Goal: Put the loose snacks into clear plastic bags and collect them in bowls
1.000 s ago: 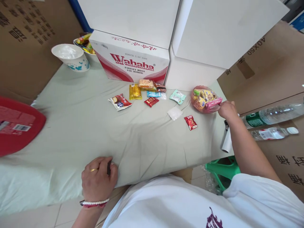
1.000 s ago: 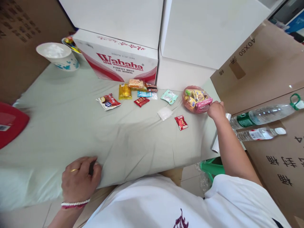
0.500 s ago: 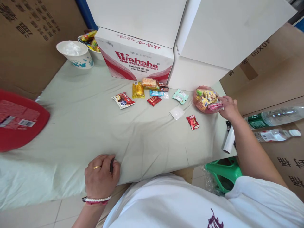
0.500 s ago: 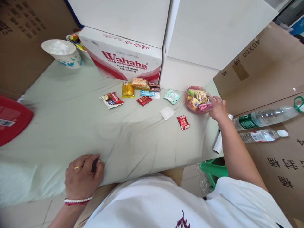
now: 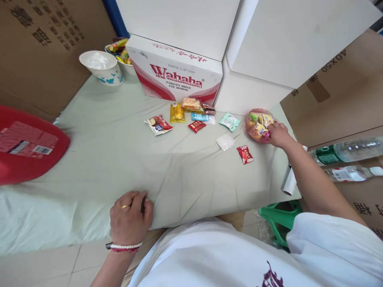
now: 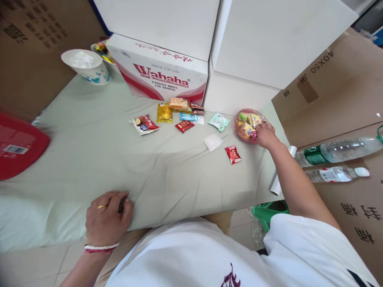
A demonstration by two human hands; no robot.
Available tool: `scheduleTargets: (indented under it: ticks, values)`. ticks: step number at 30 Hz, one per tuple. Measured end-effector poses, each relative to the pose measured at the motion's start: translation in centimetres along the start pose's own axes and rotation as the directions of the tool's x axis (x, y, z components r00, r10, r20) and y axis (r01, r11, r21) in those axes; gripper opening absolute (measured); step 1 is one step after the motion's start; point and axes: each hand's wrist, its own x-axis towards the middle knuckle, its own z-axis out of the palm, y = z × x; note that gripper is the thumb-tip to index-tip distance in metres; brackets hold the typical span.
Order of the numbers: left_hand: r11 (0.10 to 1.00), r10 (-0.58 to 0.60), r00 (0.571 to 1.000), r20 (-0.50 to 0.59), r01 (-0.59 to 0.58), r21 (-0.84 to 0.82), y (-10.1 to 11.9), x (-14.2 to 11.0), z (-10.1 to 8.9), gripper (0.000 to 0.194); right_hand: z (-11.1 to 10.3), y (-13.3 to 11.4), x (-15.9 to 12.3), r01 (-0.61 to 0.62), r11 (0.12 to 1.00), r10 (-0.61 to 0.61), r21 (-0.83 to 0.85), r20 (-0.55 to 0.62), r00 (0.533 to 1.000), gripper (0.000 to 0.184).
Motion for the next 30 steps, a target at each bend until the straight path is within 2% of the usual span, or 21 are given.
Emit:
scheduleTargets:
  ticks: [2,4,7,8,10,12,13,16,19,22,25,27,28,30]
  values:
    - [1.000,-0.010,1.000,0.002,0.010,0.006,0.1,0.0,0.0,0.013,-0.2,-0.8,-1.4,-0.040,0.999,0.040,0.004,-0.011,0.999,0.066]
    - [1.000,-0.022,1.000,0.007,0.021,0.011,0.1,-0.1,-0.1,0.013,-1.2,-1.2,-2.8,-0.066,0.998,0.066,0.017,-0.034,0.997,0.062]
    - [1.000,-0.023,1.000,0.013,0.023,0.011,0.2,-0.1,-0.1,0.013,-3.6,-2.6,-4.3,-0.046,0.995,0.061,0.084,-0.185,0.981,0.048]
    - [1.000,-0.025,1.000,0.014,0.025,0.011,0.2,-0.1,-0.1,0.013,-4.3,-3.6,-4.6,0.011,0.991,0.023,0.134,-0.248,0.968,0.042]
    - [0.999,-0.037,0.999,0.018,0.037,0.012,0.2,-0.2,-0.1,0.013,-5.3,-6.2,-4.5,0.217,0.941,-0.131,0.258,-0.313,0.941,0.031]
    - [0.998,-0.062,0.998,0.027,0.062,0.011,0.2,-0.3,0.0,0.013,-5.1,-9.7,-3.7,0.391,0.832,-0.289,0.394,-0.294,0.911,0.029]
    - [0.997,-0.074,0.997,0.033,0.073,0.007,0.2,-0.4,0.1,0.013,-4.7,-11.5,-3.2,0.406,0.793,-0.315,0.454,-0.264,0.912,0.028]
    - [0.995,-0.092,0.995,0.039,0.093,-0.032,0.0,-0.7,0.3,0.012,-2.7,-16.4,-1.4,0.236,0.789,-0.211,0.568,-0.110,0.971,0.019]
    - [0.981,-0.117,0.992,0.040,0.121,-0.154,-0.2,-1.0,-0.1,0.012,-1.1,-18.8,-0.4,0.128,0.792,-0.142,0.597,-0.023,0.990,0.008]
    - [0.930,-0.225,0.974,0.013,0.219,-0.295,0.1,-1.4,-1.1,0.013,-0.6,-18.8,-1.0,0.096,0.742,-0.075,0.664,-0.060,0.995,0.012]
    - [0.873,-0.353,0.934,-0.043,0.313,-0.374,1.2,-1.4,-2.3,0.011,-0.7,-17.7,-2.5,0.073,0.582,0.058,0.810,-0.132,0.990,0.013]
    - [0.851,-0.364,0.931,-0.035,0.318,-0.418,2.3,-0.8,-2.6,0.010,-0.8,-17.5,-3.3,0.046,0.490,0.153,0.871,-0.137,0.979,0.018]
    - [0.844,-0.348,0.937,-0.018,0.305,-0.441,2.9,-0.4,-2.6,0.010,-0.7,-17.7,-3.4,0.023,0.470,0.201,0.882,-0.132,0.971,0.019]
    - [0.833,-0.297,0.955,0.016,0.268,-0.484,4.1,0.7,-2.3,0.011,-0.5,-18.4,-3.0,-0.016,0.493,0.281,0.870,-0.141,0.949,0.020]
